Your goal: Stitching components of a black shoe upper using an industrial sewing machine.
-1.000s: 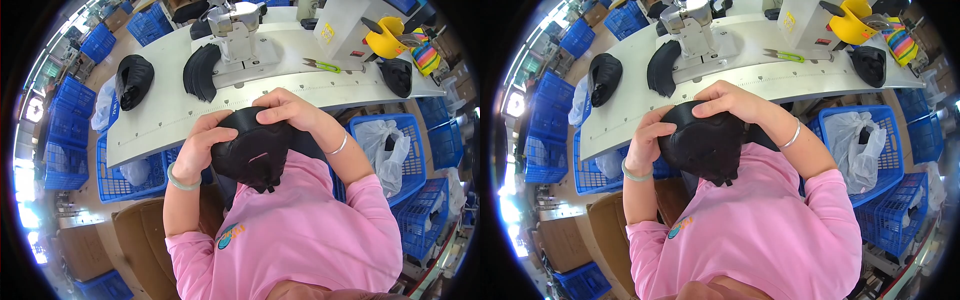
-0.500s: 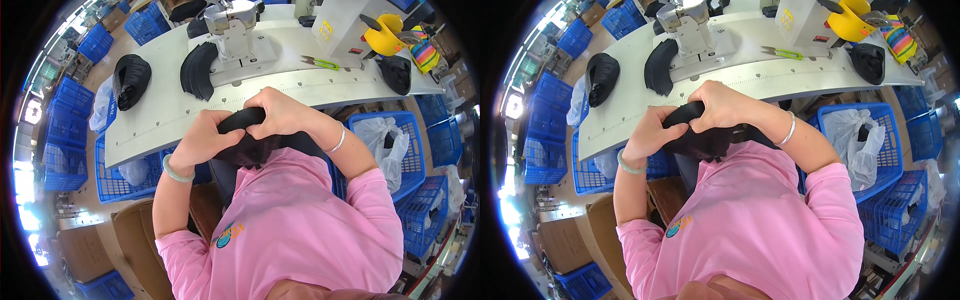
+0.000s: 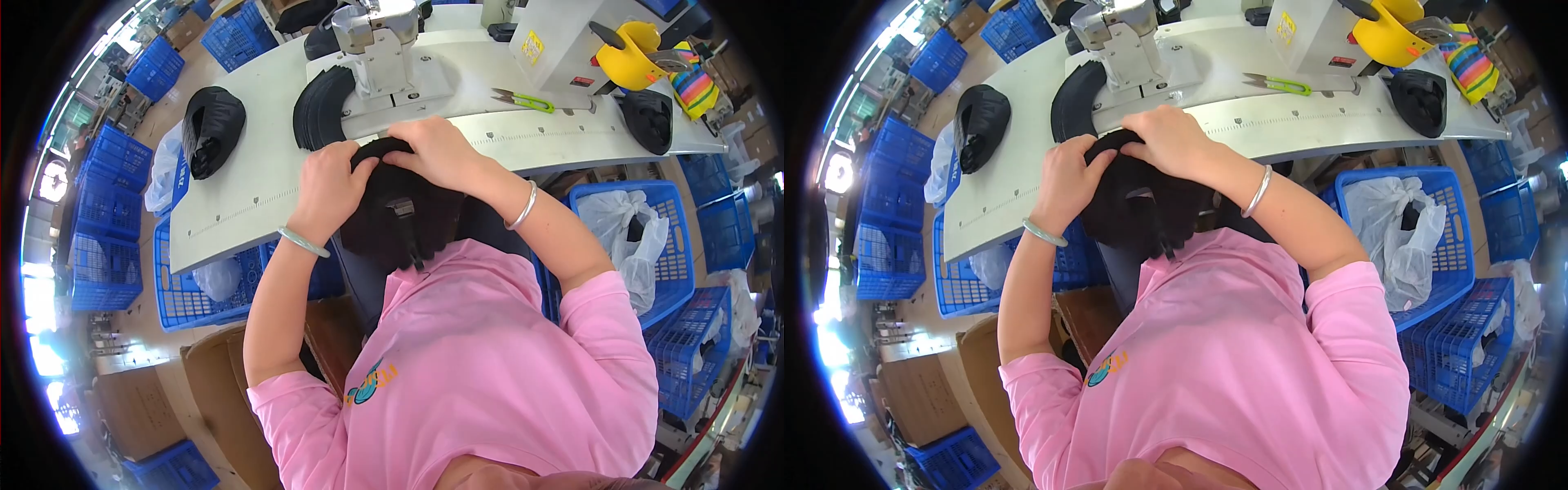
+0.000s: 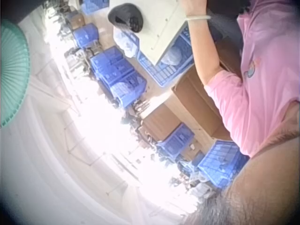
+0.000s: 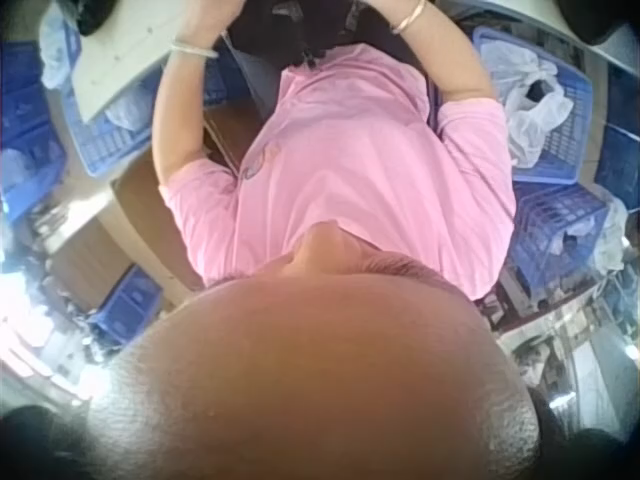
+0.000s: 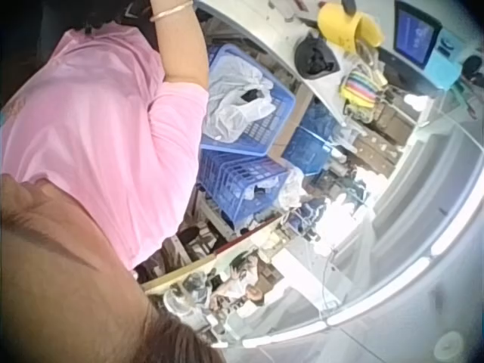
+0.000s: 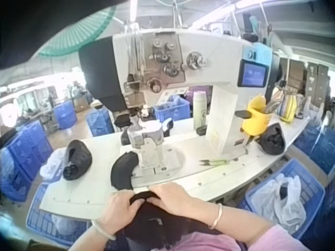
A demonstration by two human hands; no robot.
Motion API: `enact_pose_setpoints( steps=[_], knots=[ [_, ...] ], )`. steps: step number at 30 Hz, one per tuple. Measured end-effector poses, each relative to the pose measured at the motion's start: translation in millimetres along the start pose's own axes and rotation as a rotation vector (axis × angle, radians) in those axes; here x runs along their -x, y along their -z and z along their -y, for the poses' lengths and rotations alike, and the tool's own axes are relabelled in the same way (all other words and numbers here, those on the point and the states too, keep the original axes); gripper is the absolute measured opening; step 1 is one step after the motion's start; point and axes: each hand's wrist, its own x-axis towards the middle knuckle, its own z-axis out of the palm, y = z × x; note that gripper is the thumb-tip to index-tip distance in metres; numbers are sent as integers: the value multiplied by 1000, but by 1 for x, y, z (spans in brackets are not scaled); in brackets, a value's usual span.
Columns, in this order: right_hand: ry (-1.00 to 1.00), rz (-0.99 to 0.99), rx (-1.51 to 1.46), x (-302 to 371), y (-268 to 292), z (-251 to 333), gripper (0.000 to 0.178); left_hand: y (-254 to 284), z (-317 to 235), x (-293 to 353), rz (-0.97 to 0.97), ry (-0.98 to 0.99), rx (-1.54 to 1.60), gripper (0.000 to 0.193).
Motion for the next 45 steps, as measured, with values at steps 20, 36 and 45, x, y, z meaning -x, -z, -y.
enact_pose_setpoints(
  steps=[20, 36, 45],
  knots=[
    [-31, 367, -751, 10, 32, 3, 20, 26, -9, 11, 396, 212, 909, 20],
    [-82, 182, -1272, 43, 28, 38, 42, 33, -42, 43, 339, 354, 1655, 21],
    [-167, 172, -1101, 27, 29, 37, 43, 36, -24, 25, 424, 302, 1418, 22]
  ],
)
